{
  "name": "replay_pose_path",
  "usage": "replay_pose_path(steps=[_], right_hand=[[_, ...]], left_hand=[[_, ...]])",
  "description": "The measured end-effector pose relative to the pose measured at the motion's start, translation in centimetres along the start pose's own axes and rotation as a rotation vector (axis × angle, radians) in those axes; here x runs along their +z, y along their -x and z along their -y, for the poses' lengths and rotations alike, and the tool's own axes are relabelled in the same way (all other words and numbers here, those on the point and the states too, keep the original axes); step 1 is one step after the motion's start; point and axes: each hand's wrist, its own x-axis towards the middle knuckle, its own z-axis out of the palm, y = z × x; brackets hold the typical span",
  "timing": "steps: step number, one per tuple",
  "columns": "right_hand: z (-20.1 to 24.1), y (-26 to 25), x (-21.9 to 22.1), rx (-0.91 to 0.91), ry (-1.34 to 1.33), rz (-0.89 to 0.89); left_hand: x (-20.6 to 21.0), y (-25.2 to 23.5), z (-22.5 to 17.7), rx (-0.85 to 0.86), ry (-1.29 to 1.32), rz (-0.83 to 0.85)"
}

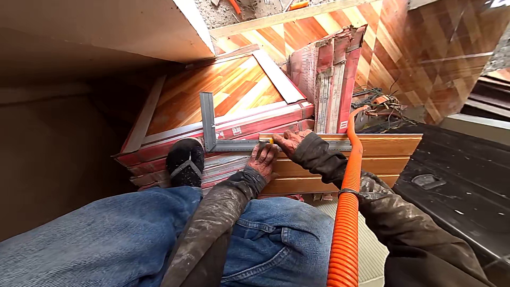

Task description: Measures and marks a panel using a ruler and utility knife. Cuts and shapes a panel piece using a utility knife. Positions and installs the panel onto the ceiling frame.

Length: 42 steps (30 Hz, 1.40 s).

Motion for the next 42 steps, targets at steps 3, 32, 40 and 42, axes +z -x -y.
replay_pose_path(steps=[3,32,40,42], right_hand=[[0.8,0.0,-0.3,0.039,0.005,0.005],[1.1,0.7,-1.8,0.019,0.012,0.063],[1.7,1.3,-2.9,0.044,0.001,0.115],[1.9,1.7,-3.9,0.048,-0.027,0.124]], left_hand=[[-0.2,-0.1,0.0,-0.012,0.006,0.021],[-0.7,-0.3,-0.4,-0.037,-0.009,0.072],[-0.1,-0.1,-0.1,-0.002,-0.037,-0.015],[-0.5,-0.2,-0.1,-0.006,-0.027,-0.013]])
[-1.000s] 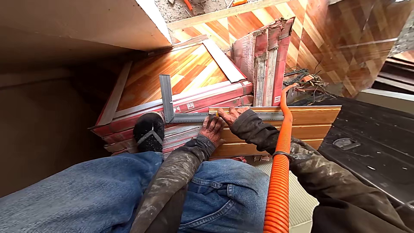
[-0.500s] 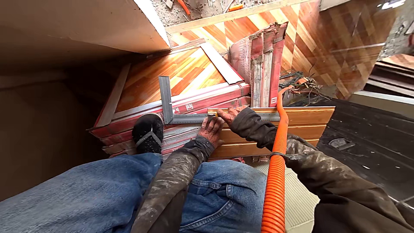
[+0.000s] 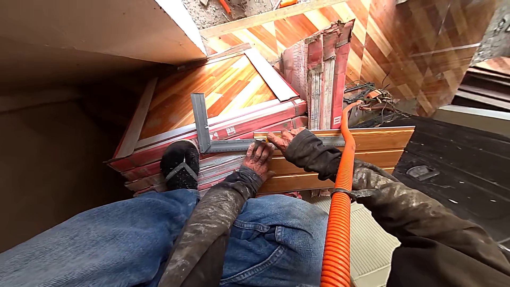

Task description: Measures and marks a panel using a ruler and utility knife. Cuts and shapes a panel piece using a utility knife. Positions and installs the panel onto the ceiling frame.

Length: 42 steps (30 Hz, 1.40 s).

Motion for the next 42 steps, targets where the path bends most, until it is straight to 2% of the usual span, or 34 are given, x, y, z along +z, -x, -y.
replay_pose_path(steps=[2,5,9,14,22,26,31,34,37,39,42], right_hand=[[-0.5,0.3,-0.3,0.017,0.032,0.029],[-2.0,0.6,1.7,0.04,0.084,-0.017],[-3.1,0.1,3.1,0.004,0.06,-0.175],[-1.6,0.1,1.8,0.018,0.027,-0.093],[-1.5,-0.8,2.9,-0.001,0.029,-0.069],[-1.0,-0.9,2.1,0.008,0.035,-0.037],[-0.9,-1.3,1.2,0.041,0.026,0.076],[-2.9,-0.4,1.7,0.006,0.05,-0.037],[-3.0,1.3,1.6,0.038,0.049,-0.05],[-3.0,0.7,1.2,0.011,0.06,-0.081],[-1.9,0.1,0.9,0.033,0.04,-0.035]], left_hand=[[0.3,0.1,0.3,0.011,-0.013,-0.03],[0.9,0.4,0.1,0.01,0.004,-0.007],[1.2,0.3,0.3,-0.003,-0.027,-0.029],[1.0,0.4,0.1,0.009,-0.011,-0.009],[0.4,0.2,0.0,0.001,-0.023,0.007],[0.7,0.2,0.2,0.003,-0.029,-0.038],[0.4,0.4,-0.2,0.001,-0.004,0.008],[0.7,-0.1,0.4,0.006,-0.034,-0.029],[1.0,0.7,-0.2,-0.002,0.009,0.006],[1.2,0.3,0.2,-0.001,-0.004,0.011],[1.0,0.4,0.2,-0.002,-0.009,0.007]])
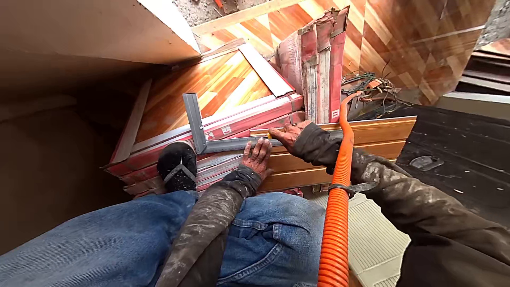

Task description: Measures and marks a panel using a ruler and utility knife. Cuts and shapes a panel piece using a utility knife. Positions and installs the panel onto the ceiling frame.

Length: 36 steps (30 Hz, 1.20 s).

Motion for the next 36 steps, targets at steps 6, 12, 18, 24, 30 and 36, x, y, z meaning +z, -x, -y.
replay_pose_path(steps=[6,12,18,24,30,36], right_hand=[[-0.2,-1.0,0.3,0.002,0.001,0.079],[1.2,-0.8,-1.7,0.056,-0.026,0.176],[1.0,-0.7,-1.4,0.057,-0.018,0.155],[-2.0,1.9,0.8,0.003,0.021,-0.001],[-1.4,-0.4,1.1,-0.001,0.026,0.017],[-1.5,-1.3,1.6,0.011,0.042,0.076]], left_hand=[[-0.6,-0.3,-0.1,0.006,-0.012,0.014],[-0.6,-0.4,0.1,0.011,-0.014,0.016],[-0.5,-0.3,-0.2,0.004,-0.029,-0.004],[0.4,0.4,-0.4,0.004,-0.008,-0.026],[0.0,-0.1,0.0,0.004,-0.046,-0.01],[0.3,-0.1,-0.1,0.0,-0.07,-0.043]])
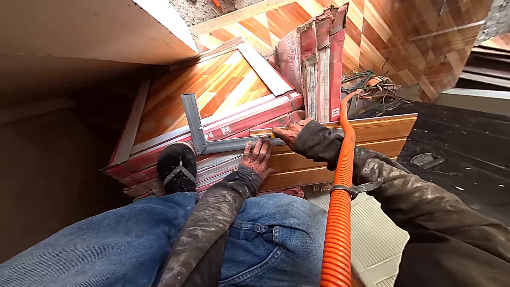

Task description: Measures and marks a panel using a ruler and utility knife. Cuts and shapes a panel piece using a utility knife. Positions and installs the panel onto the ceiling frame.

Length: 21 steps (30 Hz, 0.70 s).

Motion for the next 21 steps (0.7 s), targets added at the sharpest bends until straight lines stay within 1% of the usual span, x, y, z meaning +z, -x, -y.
replay_pose_path(steps=[2,3,5,6,7,12,15,17,21], right_hand=[[0.3,0.7,-0.1,0.0,-0.012,-0.047],[0.6,1.0,-0.7,0.011,-0.03,-0.027],[1.4,1.0,-2.6,0.046,-0.061,0.079],[1.6,0.6,-3.4,0.063,-0.063,0.162],[1.7,0.3,-3.8,0.069,-0.063,0.199],[2.8,0.1,-5.4,0.133,-0.065,0.286],[1.6,0.5,-2.5,0.034,0.01,0.1],[0.9,1.3,-2.0,-0.019,0.013,0.009],[0.1,2.5,-0.6,-0.004,0.002,-0.048]], left_hand=[[-0.1,0.0,0.0,0.003,-0.002,0.007],[-0.1,0.0,0.0,0.003,0.003,0.008],[0.0,0.0,0.0,0.008,0.01,-0.01],[-0.1,0.0,0.1,0.012,0.012,-0.012],[-0.3,-0.1,0.1,0.014,0.014,-0.005],[-0.9,-0.2,-0.1,0.0,0.042,0.049],[-0.6,0.0,-0.1,-0.009,0.05,0.051],[-0.2,-0.2,0.1,-0.006,0.046,0.018],[-0.3,0.1,0.0,0.005,0.08,-0.001]])
